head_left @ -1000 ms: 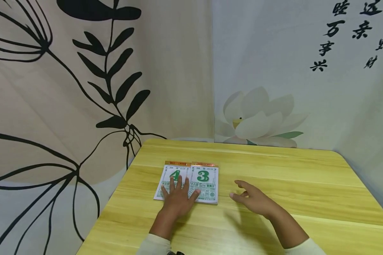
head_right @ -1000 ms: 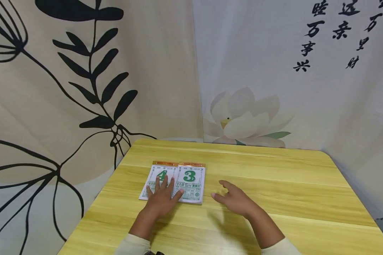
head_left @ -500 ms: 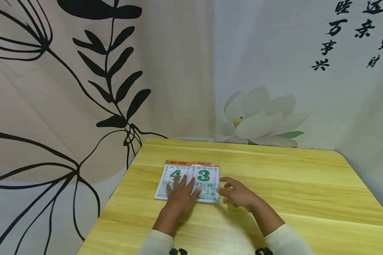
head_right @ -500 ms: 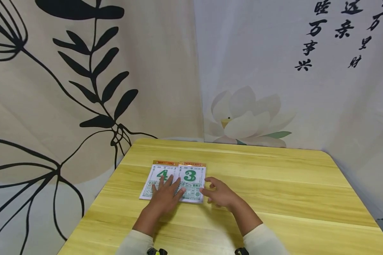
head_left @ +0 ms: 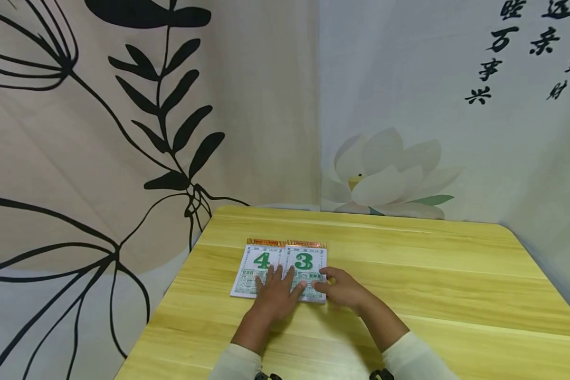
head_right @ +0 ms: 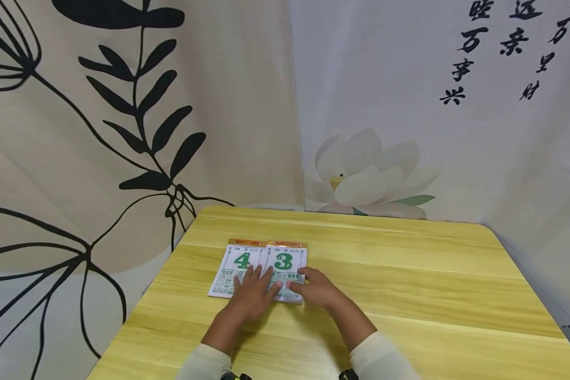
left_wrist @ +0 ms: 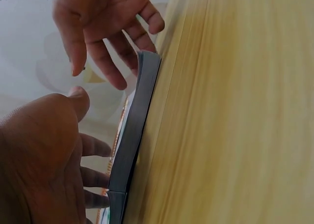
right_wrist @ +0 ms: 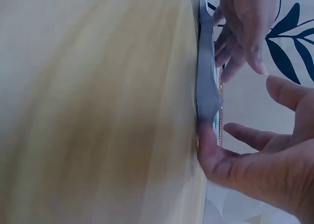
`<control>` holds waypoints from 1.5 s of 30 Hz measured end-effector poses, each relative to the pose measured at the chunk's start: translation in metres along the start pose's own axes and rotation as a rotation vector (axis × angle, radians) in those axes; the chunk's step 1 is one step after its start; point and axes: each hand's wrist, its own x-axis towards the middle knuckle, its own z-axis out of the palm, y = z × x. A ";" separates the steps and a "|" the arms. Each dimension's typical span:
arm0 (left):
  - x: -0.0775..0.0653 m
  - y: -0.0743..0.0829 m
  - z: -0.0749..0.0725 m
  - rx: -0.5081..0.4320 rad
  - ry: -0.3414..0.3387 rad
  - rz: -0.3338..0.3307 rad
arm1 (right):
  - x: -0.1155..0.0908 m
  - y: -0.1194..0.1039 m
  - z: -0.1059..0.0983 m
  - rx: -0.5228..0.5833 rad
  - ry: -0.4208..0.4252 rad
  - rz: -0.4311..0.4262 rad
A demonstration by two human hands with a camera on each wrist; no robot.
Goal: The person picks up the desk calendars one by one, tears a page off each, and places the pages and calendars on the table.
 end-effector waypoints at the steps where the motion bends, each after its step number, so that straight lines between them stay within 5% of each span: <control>1: 0.000 0.000 0.001 0.005 -0.003 -0.003 | 0.001 -0.001 0.001 -0.012 0.009 -0.004; 21: -0.002 0.000 0.004 0.029 -0.018 -0.016 | 0.016 -0.015 0.017 0.163 0.198 0.123; 38: -0.003 0.002 0.005 0.053 -0.027 -0.023 | 0.023 -0.012 0.009 0.408 0.178 0.080; 45: -0.004 0.004 0.004 0.080 -0.020 -0.028 | 0.023 -0.009 0.016 0.377 0.211 0.082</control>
